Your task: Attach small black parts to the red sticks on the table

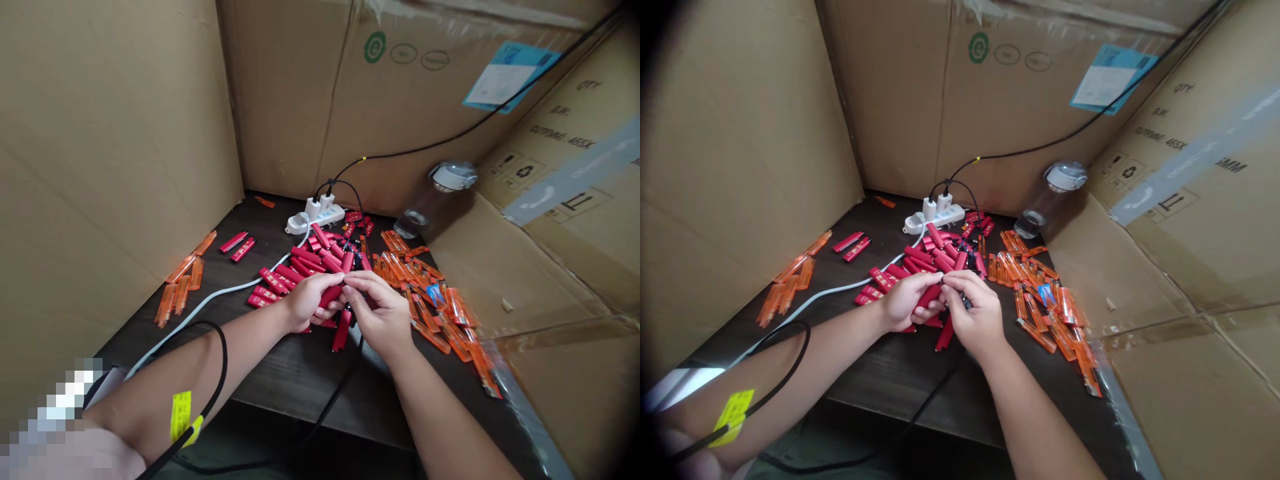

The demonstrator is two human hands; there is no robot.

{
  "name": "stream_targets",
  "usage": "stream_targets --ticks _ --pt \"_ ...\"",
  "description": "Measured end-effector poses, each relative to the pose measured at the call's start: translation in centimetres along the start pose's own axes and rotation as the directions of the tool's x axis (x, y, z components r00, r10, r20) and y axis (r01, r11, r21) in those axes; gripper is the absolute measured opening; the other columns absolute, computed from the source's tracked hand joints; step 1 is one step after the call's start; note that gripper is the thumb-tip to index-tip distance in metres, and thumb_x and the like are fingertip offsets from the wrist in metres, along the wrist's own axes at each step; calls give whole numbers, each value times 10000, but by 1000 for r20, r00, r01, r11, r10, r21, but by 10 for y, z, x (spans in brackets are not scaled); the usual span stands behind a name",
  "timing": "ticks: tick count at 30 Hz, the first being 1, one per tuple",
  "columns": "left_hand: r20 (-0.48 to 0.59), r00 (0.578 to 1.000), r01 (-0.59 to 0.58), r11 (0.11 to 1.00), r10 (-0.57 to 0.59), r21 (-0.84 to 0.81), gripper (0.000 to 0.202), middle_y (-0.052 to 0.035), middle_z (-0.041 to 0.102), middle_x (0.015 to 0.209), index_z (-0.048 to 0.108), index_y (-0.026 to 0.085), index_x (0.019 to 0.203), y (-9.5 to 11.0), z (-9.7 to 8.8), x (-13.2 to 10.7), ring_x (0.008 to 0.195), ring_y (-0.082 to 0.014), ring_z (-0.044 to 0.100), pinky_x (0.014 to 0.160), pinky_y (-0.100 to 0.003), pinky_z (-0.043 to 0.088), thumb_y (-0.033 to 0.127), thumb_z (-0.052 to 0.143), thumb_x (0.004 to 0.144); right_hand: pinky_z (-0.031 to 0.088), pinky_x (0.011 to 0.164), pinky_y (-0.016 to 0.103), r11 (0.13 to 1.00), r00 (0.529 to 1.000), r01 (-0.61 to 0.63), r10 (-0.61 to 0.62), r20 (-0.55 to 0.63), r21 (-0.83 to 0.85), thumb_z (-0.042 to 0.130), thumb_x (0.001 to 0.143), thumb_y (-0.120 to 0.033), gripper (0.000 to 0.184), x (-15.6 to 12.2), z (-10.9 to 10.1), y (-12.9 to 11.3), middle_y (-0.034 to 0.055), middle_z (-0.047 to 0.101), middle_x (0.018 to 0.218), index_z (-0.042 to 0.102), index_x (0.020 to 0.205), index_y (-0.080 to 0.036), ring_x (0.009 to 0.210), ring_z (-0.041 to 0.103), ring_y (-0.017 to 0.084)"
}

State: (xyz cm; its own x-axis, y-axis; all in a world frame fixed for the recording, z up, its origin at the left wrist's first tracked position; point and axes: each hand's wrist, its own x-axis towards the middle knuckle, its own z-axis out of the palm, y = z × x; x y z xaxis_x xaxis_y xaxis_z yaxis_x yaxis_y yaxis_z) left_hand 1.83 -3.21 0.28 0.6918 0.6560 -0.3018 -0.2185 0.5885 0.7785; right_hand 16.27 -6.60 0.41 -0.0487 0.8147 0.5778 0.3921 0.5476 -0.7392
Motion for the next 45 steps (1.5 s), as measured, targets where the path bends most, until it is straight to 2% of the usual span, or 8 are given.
stream_targets --ticks 7,11,13,16,20,23,27,45 --pt "51 995 -84 996 82 27 383 37 392 551 516 135 699 6 -5 -2 364 -27 243 346 -173 95 492 457 823 563 759 342 915 963 -270 261 70 300 661 793 -299 218 -2 1 0 81 666 1062 673 992 -209 899 663 202" --pt "-52 977 -194 965 205 175 343 22 443 571 552 134 729 6 -3 0 404 -46 297 377 -181 131 462 481 803 561 778 366 882 936 -337 351 17 329 698 755 -347 279 -1 2 3 70 704 944 668 987 -195 836 673 199" --pt "-111 932 -287 889 346 356 317 20 439 556 557 133 692 7 -4 -1 450 -65 343 417 -189 203 419 476 801 555 794 374 879 922 -356 386 -36 316 716 729 -365 300 1 1 7 76 713 922 674 958 -175 851 671 207" --pt "-152 774 -336 603 614 723 327 19 428 536 511 152 602 12 -12 -3 521 -91 394 518 -210 296 383 450 825 557 751 366 863 896 -402 439 -61 307 726 706 -391 351 4 0 14 97 714 922 673 952 -148 824 671 208" --pt "-246 582 7 298 775 955 358 1 518 573 529 184 626 28 -33 -7 591 -130 492 573 -230 320 398 384 873 553 692 343 866 892 -424 449 -40 265 708 708 -414 370 7 -1 18 108 711 897 673 938 -126 770 662 199" --pt "-421 520 385 237 743 892 367 -64 670 772 628 209 777 45 -51 -9 744 -214 605 595 -270 359 456 373 870 550 670 336 882 901 -421 433 -12 212 687 714 -416 364 7 -1 17 101 706 830 677 915 -114 724 655 194" --pt "-585 498 676 137 640 724 441 -159 682 1043 656 186 1011 64 -74 -12 974 -298 629 709 -343 443 450 324 890 546 656 334 910 918 -396 396 30 125 654 727 -388 320 8 -1 15 103 704 800 682 887 -113 701 651 196" --pt "-689 457 822 28 563 568 452 -222 541 1260 634 126 1150 66 -104 -14 1163 -385 481 870 -477 444 387 465 823 501 645 298 949 945 -244 279 172 -199 569 799 -310 200 5 -4 22 61 708 805 690 854 -161 704 640 179"
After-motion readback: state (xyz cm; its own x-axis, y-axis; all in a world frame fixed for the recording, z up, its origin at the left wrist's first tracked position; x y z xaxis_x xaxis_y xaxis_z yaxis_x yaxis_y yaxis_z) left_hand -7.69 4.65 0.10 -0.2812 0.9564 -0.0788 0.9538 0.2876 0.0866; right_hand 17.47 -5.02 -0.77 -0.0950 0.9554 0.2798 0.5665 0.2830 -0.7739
